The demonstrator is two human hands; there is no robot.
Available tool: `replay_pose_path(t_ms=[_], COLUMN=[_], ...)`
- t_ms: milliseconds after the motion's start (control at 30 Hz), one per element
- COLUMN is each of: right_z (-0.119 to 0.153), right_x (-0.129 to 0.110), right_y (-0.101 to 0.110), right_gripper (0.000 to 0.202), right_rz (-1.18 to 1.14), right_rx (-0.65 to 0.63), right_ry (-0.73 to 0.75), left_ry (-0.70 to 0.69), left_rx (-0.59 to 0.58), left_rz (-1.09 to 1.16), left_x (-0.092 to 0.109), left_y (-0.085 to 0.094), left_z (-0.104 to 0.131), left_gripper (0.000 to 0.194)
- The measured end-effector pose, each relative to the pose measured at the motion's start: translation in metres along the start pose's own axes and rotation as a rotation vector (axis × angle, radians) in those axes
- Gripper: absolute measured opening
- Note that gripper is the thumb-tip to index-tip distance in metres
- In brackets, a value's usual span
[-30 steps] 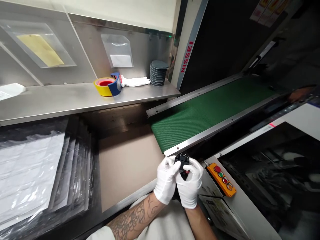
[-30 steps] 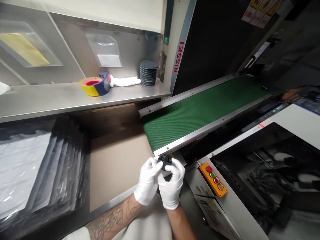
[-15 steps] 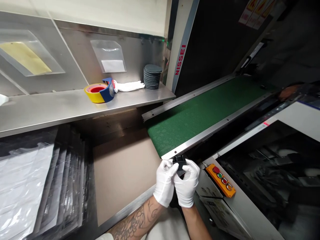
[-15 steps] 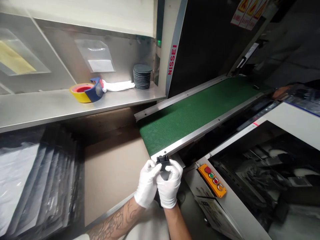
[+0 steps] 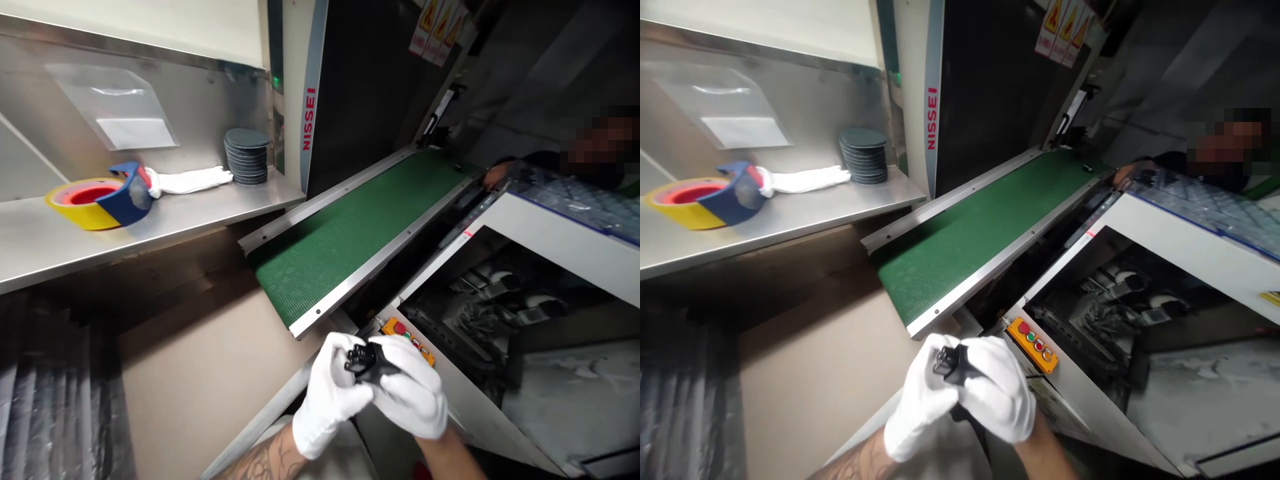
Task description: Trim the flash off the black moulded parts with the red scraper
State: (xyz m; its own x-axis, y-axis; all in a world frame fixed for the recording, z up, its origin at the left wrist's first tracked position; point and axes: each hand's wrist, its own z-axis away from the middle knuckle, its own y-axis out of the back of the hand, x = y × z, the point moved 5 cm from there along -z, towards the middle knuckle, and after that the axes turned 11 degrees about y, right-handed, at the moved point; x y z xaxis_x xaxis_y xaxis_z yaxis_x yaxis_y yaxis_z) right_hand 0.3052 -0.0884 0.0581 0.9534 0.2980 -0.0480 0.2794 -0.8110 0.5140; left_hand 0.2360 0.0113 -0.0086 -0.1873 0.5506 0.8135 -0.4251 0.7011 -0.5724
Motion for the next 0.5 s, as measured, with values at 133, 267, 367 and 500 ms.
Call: replay_pose_path(t_ms=[133, 267, 367, 500], right_z=[-0.023, -0.024, -0.012, 0.005], right_x=[-0.009, -0.022, -0.028, -0.017], right_y=[0.047, 0.061, 0.059, 0.063], right_gripper=[0.019, 0.01, 0.015, 0.017], right_rz=[0.071, 0.116, 0.226, 0.257], right_rx=[0.029, 0.053, 0.103, -0.025], right_ry=[0.043, -0.011, -0.192, -0.366], left_ry=[0.08, 0.209, 0.234, 0.281], left_rx=[-0.138, -0.097, -0.092, -0.113], left_rz=[0.055, 0.012, -0.054, -0.105], left_x=[-0.006, -0.021, -0.024, -0.032], left_y=[0.005, 0.027, 0.035, 0.035], left_z=[0.006, 0.008, 0.007, 0.0], left_gripper=[0.039, 0.028, 0.025, 0.022])
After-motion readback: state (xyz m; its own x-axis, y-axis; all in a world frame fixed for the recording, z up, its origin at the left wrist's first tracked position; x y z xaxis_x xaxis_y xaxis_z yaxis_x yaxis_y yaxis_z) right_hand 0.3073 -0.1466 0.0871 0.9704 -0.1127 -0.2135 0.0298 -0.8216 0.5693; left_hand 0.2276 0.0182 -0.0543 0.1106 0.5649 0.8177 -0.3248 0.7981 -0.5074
